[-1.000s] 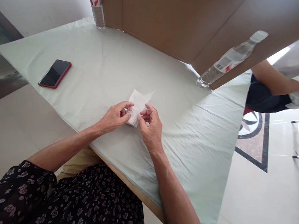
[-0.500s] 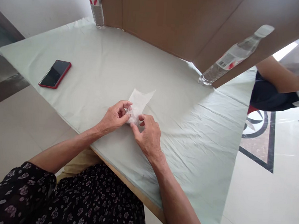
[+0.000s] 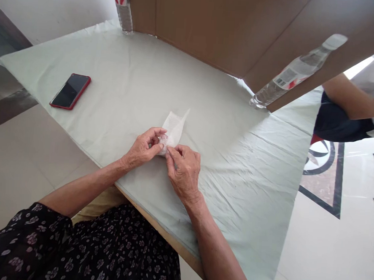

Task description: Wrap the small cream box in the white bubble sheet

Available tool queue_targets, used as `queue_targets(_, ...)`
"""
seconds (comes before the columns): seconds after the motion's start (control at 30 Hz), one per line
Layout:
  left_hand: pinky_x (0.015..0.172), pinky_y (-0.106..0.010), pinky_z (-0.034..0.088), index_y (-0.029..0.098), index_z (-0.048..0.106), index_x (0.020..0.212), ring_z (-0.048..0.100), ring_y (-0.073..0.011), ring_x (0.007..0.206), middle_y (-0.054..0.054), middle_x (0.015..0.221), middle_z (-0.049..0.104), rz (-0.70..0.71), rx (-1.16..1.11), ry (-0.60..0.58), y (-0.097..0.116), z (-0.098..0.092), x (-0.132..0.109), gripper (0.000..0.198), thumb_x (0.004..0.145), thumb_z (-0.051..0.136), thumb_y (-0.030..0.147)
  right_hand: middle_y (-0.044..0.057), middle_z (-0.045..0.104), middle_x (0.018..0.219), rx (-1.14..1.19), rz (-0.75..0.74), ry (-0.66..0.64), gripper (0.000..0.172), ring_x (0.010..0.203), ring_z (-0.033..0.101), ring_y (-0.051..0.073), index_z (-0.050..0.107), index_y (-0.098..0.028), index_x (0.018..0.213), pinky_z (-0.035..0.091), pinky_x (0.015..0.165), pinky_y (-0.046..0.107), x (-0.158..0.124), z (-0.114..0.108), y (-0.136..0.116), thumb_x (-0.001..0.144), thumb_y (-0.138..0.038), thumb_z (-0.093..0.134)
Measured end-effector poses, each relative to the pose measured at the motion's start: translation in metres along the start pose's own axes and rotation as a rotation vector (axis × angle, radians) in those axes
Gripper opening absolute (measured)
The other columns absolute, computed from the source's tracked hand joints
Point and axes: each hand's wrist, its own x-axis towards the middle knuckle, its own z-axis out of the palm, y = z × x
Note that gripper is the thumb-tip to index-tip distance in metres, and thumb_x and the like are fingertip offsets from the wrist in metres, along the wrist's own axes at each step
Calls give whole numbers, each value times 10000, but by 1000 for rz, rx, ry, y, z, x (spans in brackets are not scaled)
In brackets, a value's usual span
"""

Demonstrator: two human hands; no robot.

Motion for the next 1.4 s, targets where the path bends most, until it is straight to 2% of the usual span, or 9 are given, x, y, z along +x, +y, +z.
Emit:
queue_targets(0.23, 698, -220, 498, 145, 550, 1295, 510, -73, 635, -70, 1058, 702, 46, 35, -12, -1, 0, -2, 474, 820, 552, 150, 58, 695, 949, 98, 142, 31, 239, 871, 645, 210, 753, -278, 1035, 486, 804, 377, -2, 3, -2, 990, -307, 520)
queue_targets(0.4, 665, -214, 490, 137, 562, 1308, 501, -74, 622, -63, 1036, 703, 76, 103, -20, -3, 1, -2, 505, 803, 568, 144, 53, 685, 899, 12, 33, 20, 243, 839, 620, 197, 753, -279, 1007, 435, 822, 387, -2, 5, -1, 992, -282, 510)
queue_targets(0.6, 687, -228, 508, 122, 599, 1250, 566, -95, 688, -66, 1012, 676, -68, -39, -10, 7, 1, 2, 429, 836, 567, 227, 70, 688, 1000, -120, -179, -87, 226, 882, 587, 221, 713, -268, 1120, 382, 845, 410, 1, -6, 0, 961, -298, 555)
queue_targets(0.73, 667, -238, 502, 151, 670, 1074, 564, -109, 665, -23, 881, 686, -138, 163, 9, 21, 5, 12, 285, 810, 628, 249, 65, 699, 1027, -171, -172, -159, 301, 909, 594, 235, 696, -294, 1177, 377, 868, 423, 0, -12, -2, 909, -222, 578)
queue_targets(0.87, 631, -231, 481, 158, 679, 1043, 550, -111, 637, -6, 821, 680, -166, 251, 18, 24, 9, 16, 277, 782, 587, 159, 61, 712, 1055, 80, -92, -100, 253, 993, 644, 243, 705, -272, 1123, 431, 917, 428, 0, -18, 8, 906, -244, 578)
queue_targets(1.0, 637, -213, 481, 159, 669, 1123, 514, -83, 605, -21, 912, 694, -72, 236, 38, 15, 11, 12, 341, 793, 582, 154, 56, 728, 1107, 209, 94, -48, 284, 1059, 656, 243, 712, -287, 1118, 458, 955, 442, 13, -17, 28, 938, -227, 501)
queue_targets(1.13, 640, -214, 490, 179, 664, 1234, 483, -52, 589, -90, 1191, 635, 115, 317, 63, 4, 12, 8, 440, 813, 546, 132, 51, 730, 1116, 166, 78, -108, 390, 1051, 636, 241, 757, -290, 1058, 455, 951, 450, 36, 0, 46, 892, -132, 441)
queue_targets(1.3, 663, -229, 497, 199, 748, 1094, 551, -83, 681, -105, 1242, 612, 259, 451, 49, -2, 12, 8, 364, 824, 519, 115, 45, 734, 1030, 144, 37, -239, 382, 1000, 629, 234, 796, -296, 873, 456, 927, 451, 54, 19, 56, 874, -118, 458)
queue_targets(1.4, 639, -220, 489, 182, 753, 1001, 549, -77, 648, -97, 1184, 637, 242, 455, 58, -3, 13, 8, 288, 829, 529, 125, 53, 721, 1047, 238, 94, -207, 311, 987, 638, 223, 787, -281, 885, 482, 921, 442, 57, 19, 61, 874, -176, 494)
